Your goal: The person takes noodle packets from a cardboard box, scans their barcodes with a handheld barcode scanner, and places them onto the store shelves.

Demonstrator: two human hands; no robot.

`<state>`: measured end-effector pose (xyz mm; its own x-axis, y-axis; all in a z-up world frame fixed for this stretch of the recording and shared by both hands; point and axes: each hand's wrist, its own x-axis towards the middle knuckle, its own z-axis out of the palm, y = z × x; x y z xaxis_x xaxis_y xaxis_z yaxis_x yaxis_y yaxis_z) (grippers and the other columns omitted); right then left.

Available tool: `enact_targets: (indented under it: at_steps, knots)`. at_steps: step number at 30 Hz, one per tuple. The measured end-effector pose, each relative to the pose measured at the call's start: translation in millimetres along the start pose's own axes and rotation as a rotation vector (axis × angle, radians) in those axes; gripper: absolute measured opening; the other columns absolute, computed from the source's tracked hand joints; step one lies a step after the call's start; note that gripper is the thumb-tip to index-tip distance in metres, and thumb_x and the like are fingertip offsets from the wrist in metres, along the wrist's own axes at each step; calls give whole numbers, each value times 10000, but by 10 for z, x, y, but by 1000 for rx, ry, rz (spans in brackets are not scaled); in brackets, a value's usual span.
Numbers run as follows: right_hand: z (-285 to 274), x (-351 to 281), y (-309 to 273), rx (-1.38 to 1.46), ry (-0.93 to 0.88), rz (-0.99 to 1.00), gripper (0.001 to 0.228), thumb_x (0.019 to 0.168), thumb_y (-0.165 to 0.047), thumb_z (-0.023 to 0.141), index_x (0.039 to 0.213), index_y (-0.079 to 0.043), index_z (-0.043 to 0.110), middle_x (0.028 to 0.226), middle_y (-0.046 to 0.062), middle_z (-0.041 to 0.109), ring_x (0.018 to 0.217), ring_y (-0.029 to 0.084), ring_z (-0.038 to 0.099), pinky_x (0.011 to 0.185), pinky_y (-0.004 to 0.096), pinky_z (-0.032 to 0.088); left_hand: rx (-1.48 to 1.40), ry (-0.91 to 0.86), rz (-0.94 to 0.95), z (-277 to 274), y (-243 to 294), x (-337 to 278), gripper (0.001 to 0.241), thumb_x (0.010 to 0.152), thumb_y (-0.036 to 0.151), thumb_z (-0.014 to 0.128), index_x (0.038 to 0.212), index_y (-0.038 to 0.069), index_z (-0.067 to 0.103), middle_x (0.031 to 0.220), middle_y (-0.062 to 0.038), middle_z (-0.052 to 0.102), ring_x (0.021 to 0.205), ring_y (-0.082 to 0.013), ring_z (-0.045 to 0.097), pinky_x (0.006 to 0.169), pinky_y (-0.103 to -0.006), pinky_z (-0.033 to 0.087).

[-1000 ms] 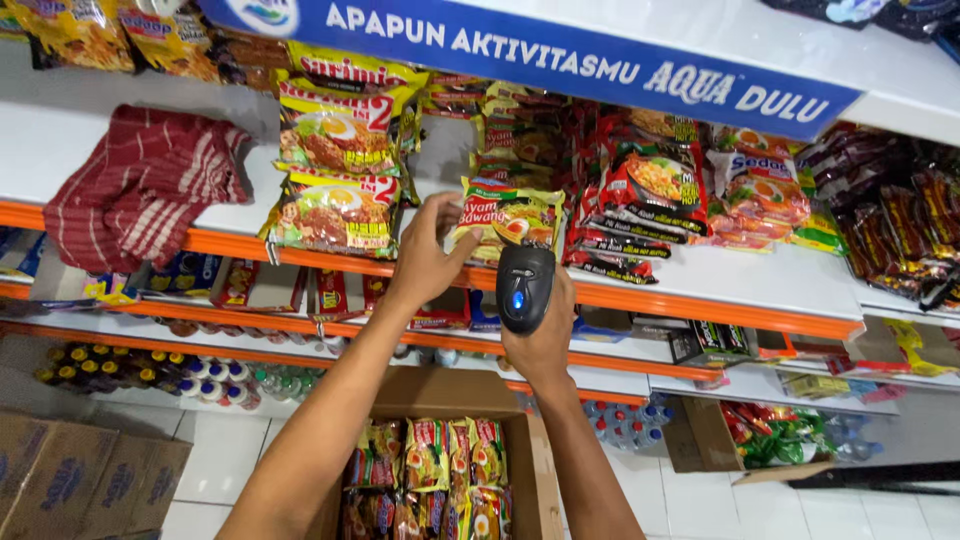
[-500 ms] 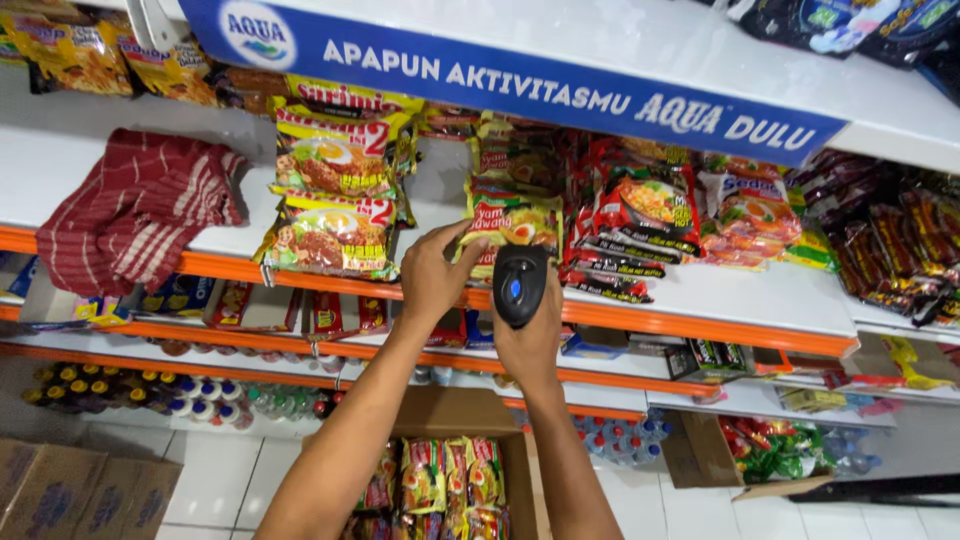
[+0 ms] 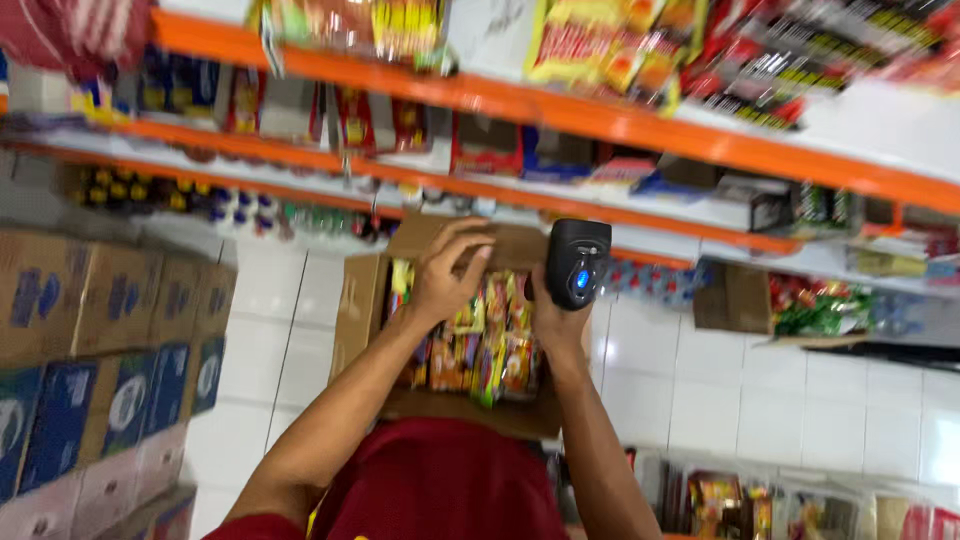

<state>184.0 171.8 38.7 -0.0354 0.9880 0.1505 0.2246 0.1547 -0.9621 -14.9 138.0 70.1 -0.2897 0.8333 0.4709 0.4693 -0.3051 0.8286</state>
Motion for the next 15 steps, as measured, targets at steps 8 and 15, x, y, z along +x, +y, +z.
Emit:
enact_targets:
  at_steps: [8, 15]
  knots:
    - [-158, -861, 759, 24, 63, 378, 376, 961, -220, 735, 1257, -27, 606, 1058, -5, 664, 916, 125, 618, 810, 315, 534, -117, -200, -734, 203, -1550, -1911, 217, 957, 76, 610, 1149, 56, 707, 992, -69, 769, 887, -161, 724, 774, -303, 578]
    - [-316, -1110, 1174, 201, 49, 889, 348, 958, -256, 733, 1214, -31, 662, 1001, 33, 666, 836, 153, 615, 741, 351, 517, 104, -831, -715, 663, -1633, -2427, 488, 953, 537, 702, 1061, 65, 765, 1137, -103, 718, 1008, -264, 673, 876, -433, 521]
